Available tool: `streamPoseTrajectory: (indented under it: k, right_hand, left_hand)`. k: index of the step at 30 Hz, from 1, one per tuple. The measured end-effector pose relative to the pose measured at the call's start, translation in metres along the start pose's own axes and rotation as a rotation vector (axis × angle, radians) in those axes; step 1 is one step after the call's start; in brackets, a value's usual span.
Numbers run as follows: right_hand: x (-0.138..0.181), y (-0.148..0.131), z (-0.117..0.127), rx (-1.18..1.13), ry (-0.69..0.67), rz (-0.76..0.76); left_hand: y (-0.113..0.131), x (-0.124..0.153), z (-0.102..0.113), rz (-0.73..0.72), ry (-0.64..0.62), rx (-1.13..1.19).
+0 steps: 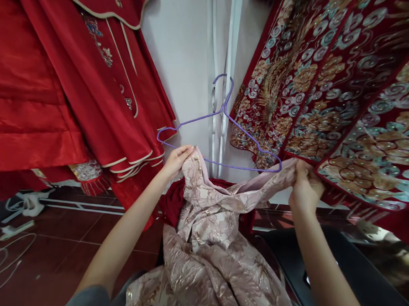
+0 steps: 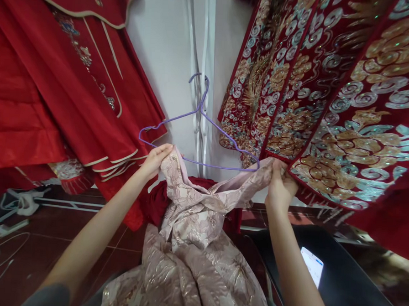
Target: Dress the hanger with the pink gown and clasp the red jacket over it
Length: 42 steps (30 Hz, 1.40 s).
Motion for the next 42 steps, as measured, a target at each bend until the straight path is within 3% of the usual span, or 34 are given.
streamPoseTrajectory:
  k: [5, 9, 11, 14, 18, 22, 24, 31, 38, 42]
  right_hand:
    - [-0.007, -0.031, -0.057, 0.265, -0.319, 0.128]
    - [-0.002, -0.048, -0.102, 0.441, -0.653, 0.285]
    - [0.000, -0.048, -0.111, 0.501, -0.795, 0.340]
    - [-0.003, -0.041, -0.110, 0.570, -0.891, 0.352]
    - [-0.009, -0.033, -0.103, 0.634, -0.905, 0.411]
    - [-0.018, -0.029, -0.105, 0.615, -0.855, 0.463]
    - [-0.024, -0.027, -0.107, 0.598, -0.847, 0.447]
    - [-0.033, -0.028, -0.105, 0.609, -0.831, 0.420]
    - [-0.032, -0.027, -0.106, 0.603, -0.811, 0.409]
    - [-0.031, -0.028, -0.104, 0.614, -0.794, 0.435]
  left_hand:
    - [-0.015, -0.002, -0.007, 0.031, 0.008, 0.033]
    - [-0.019, -0.002, -0.013, -0.005, 0.024, -0.009]
    - [-0.009, 0.002, -0.010, -0.083, 0.046, -0.117]
    - [0.017, 0.015, 0.012, -0.255, 0.100, -0.370]
    - [0.041, 0.041, 0.073, -0.324, 0.206, -0.594]
    - [0.041, 0.057, 0.123, -0.265, 0.350, -0.659]
    - [0.040, 0.057, 0.127, -0.275, 0.387, -0.676]
    - [0.044, 0.036, 0.110, -0.319, 0.430, -0.656]
    - [0.033, 0.040, 0.126, -0.239, 0.466, -0.693]
    - [0.033, 0.037, 0.122, -0.289, 0.469, -0.640]
Point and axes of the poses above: each hand's wrist, its own x-axis away from the middle knuckle, its own z-axis out of the back of the hand, y = z × x, the point moved 4 cm from there along -x, towards the middle knuckle
